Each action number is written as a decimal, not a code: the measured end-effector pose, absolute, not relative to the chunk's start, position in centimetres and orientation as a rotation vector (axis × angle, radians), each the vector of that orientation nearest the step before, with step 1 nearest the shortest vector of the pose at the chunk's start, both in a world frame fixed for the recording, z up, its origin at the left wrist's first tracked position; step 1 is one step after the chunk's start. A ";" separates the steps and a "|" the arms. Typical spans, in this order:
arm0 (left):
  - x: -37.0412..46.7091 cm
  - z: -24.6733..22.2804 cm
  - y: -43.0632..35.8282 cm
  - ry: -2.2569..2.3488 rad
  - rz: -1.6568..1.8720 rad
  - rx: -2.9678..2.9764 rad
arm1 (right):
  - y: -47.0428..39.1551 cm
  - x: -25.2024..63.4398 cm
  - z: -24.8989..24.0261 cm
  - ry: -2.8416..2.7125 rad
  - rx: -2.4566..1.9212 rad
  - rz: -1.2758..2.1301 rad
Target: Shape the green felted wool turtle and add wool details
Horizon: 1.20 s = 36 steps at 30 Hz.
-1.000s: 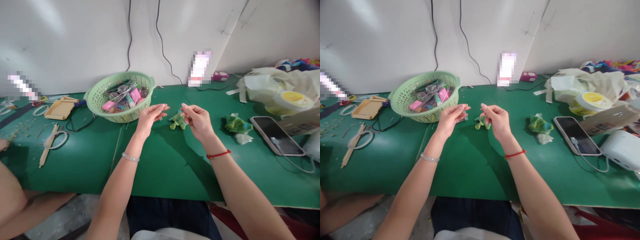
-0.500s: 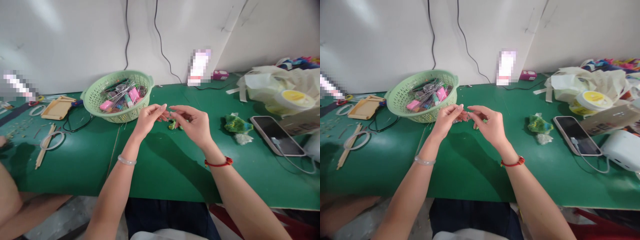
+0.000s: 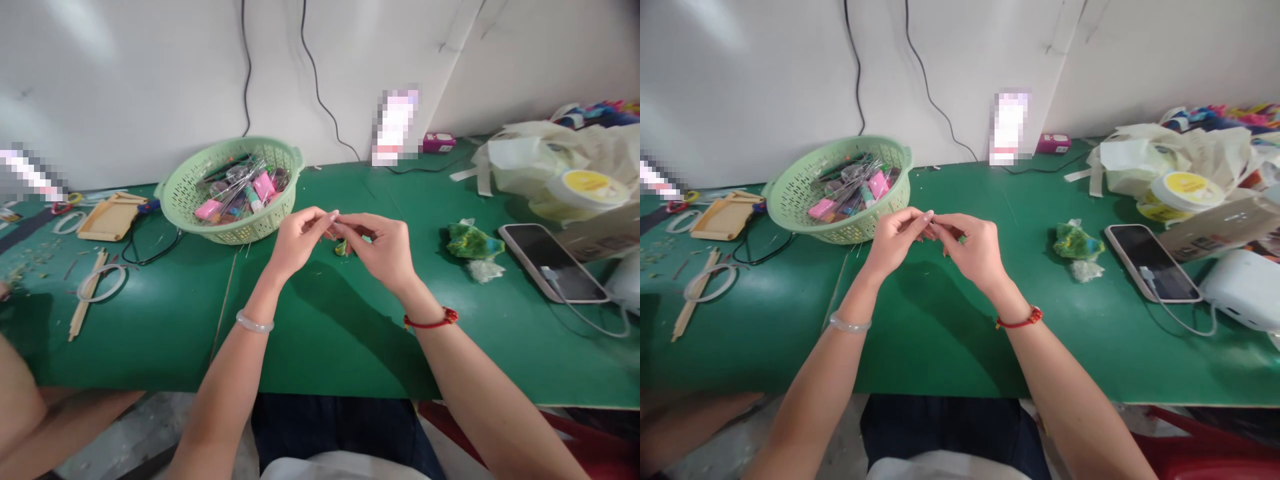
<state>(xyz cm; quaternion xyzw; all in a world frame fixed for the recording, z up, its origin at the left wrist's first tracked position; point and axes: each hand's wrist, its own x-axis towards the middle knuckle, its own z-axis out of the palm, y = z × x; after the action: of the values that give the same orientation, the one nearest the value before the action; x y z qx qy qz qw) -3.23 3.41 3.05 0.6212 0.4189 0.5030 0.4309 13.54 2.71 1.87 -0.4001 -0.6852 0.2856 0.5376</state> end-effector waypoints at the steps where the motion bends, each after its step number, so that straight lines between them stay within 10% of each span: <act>1: -3.2 3.0 3.4 1.042 1.257 1.548 | 2.8 13.5 1.8 -1.642 -0.946 0.647; 24: -5.8 2.5 4.7 1.326 1.307 1.602 | 3.9 14.0 2.1 -1.182 -0.947 1.071; 36: -6.3 1.2 4.8 2.011 0.599 2.221 | 4.1 14.0 1.9 -1.133 -0.879 1.198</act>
<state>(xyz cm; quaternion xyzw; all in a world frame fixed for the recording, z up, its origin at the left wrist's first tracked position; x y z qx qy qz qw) -6.32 4.78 1.20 0.7262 0.6575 0.1959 0.0434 13.97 4.15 1.88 -0.3783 -0.4874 0.5156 0.5945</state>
